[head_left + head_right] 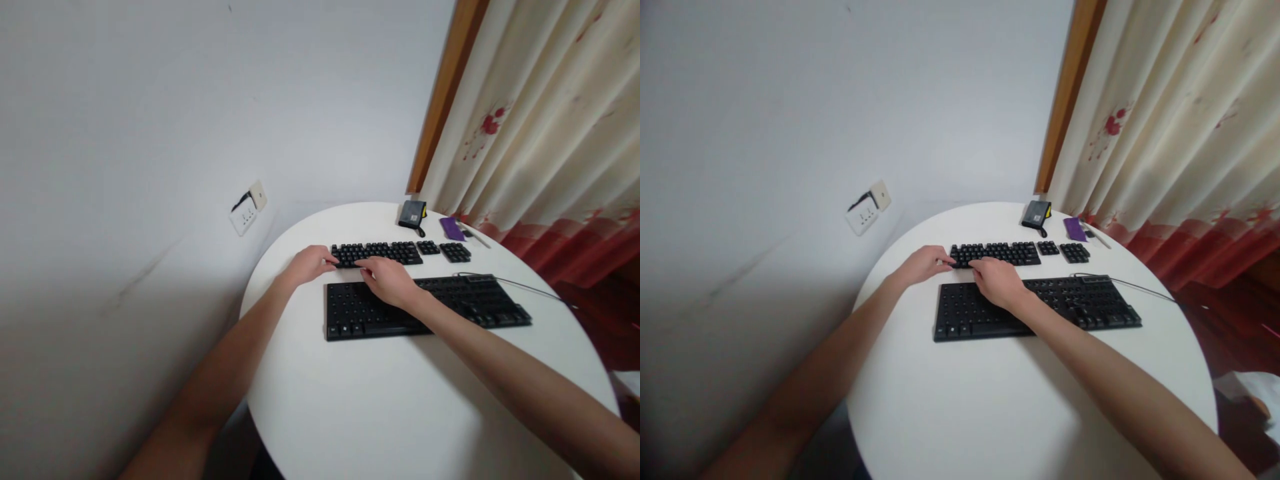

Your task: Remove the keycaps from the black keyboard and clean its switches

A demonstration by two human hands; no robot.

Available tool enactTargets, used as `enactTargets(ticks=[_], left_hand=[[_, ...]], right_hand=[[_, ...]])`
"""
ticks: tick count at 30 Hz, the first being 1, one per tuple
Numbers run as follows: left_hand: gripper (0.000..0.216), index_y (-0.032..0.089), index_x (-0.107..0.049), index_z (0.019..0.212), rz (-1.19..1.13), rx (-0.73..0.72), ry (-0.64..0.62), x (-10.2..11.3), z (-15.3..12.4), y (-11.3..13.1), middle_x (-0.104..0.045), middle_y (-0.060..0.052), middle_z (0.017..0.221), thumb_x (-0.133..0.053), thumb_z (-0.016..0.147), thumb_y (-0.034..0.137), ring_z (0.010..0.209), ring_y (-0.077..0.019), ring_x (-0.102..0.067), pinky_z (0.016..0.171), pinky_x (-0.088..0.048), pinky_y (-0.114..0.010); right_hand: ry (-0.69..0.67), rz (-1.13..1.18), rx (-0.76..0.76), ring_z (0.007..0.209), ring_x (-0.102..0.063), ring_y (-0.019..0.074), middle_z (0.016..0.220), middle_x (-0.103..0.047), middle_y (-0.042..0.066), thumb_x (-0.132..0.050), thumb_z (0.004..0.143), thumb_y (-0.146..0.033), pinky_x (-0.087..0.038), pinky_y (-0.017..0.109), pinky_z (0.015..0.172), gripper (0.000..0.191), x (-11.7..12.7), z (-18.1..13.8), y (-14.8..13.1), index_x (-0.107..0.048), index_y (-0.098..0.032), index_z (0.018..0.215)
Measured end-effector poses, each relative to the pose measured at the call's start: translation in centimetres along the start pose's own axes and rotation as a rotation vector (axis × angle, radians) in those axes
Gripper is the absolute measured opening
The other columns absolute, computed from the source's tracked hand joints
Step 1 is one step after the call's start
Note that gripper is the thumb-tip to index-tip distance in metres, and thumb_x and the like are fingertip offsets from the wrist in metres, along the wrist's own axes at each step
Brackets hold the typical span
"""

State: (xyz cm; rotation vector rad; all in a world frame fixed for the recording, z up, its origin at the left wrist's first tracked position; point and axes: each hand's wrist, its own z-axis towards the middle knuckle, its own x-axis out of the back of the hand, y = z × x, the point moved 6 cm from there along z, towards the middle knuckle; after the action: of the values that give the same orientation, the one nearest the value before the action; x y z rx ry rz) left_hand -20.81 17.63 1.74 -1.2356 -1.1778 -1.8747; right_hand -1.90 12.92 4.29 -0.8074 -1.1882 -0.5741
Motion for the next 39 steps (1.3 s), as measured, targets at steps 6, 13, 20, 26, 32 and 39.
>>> enactTargets(ticks=[6,13,20,26,32,39], left_hand=[[0.028,0.026,-0.074,0.111,0.062,0.007,-0.052,-0.1,-0.2,0.0,-0.071,-0.004,0.095,-0.067,0.085,0.032,0.085,-0.0194,-0.063,0.074,-0.042,-0.026],[0.023,0.027,-0.076,0.105,0.173,-0.016,-0.067,0.3,-0.5,0.5,-0.071,-0.005,0.094,-0.065,0.085,0.031,0.086,-0.0195,-0.064,0.071,-0.043,-0.025],[0.015,0.024,-0.078,0.093,0.141,0.017,-0.064,0.3,-0.8,1.0,-0.073,-0.005,0.095,-0.067,0.084,0.029,0.089,-0.0189,-0.065,0.076,-0.045,-0.024],[0.011,0.024,-0.078,0.087,0.111,0.131,-0.059,-0.1,-1.0,1.1,-0.074,-0.004,0.084,-0.069,0.08,0.024,0.076,-0.0179,-0.066,0.069,-0.045,-0.025],[0.007,0.02,-0.077,0.077,0.018,0.15,-0.056,0.1,-1.0,1.6,-0.073,-0.004,0.076,-0.07,0.076,0.018,0.073,-0.0172,-0.065,0.07,-0.045,-0.025],[0.01,0.018,-0.075,0.082,-0.093,0.178,-0.062,-0.4,-1.0,0.8,-0.074,-0.003,0.079,-0.068,0.077,0.017,0.074,-0.0157,-0.067,0.068,-0.048,-0.023]], right_hand=[[-0.126,-0.11,-0.063,0.103,-0.065,0.0274,0.113,-0.069,0.013,-0.035,0.099,-0.028,-0.046,0.037,0.089,0.036,-2.5,3.8,0.2,-0.065,-0.023,0.117],[-0.118,-0.188,-0.039,0.105,-0.064,0.0264,0.111,-0.069,0.011,-0.042,0.097,-0.029,-0.047,0.035,0.086,0.031,-3.4,5.0,0.1,-0.071,-0.022,0.105],[-0.098,-0.161,0.003,0.103,-0.064,0.0226,0.115,-0.065,0.008,-0.051,0.094,-0.029,-0.047,0.029,0.084,0.025,-3.3,5.1,-0.8,-0.072,-0.024,0.107],[-0.033,-0.112,0.056,0.1,-0.065,0.0227,0.109,-0.068,0.007,-0.056,0.091,-0.024,-0.047,0.028,0.081,0.019,-3.6,5.0,-1.3,-0.073,-0.023,0.099],[0.0,-0.112,0.056,0.097,-0.066,0.024,0.103,-0.071,0.009,-0.056,0.09,-0.022,-0.047,0.029,0.077,0.017,-3.7,4.8,-1.7,-0.073,-0.02,0.094],[0.2,0.098,0.024,0.092,-0.064,0.0194,0.102,-0.07,0.005,-0.061,0.089,-0.022,-0.046,0.028,0.078,0.015,-2.1,2.6,-1.0,-0.07,-0.021,0.101]])
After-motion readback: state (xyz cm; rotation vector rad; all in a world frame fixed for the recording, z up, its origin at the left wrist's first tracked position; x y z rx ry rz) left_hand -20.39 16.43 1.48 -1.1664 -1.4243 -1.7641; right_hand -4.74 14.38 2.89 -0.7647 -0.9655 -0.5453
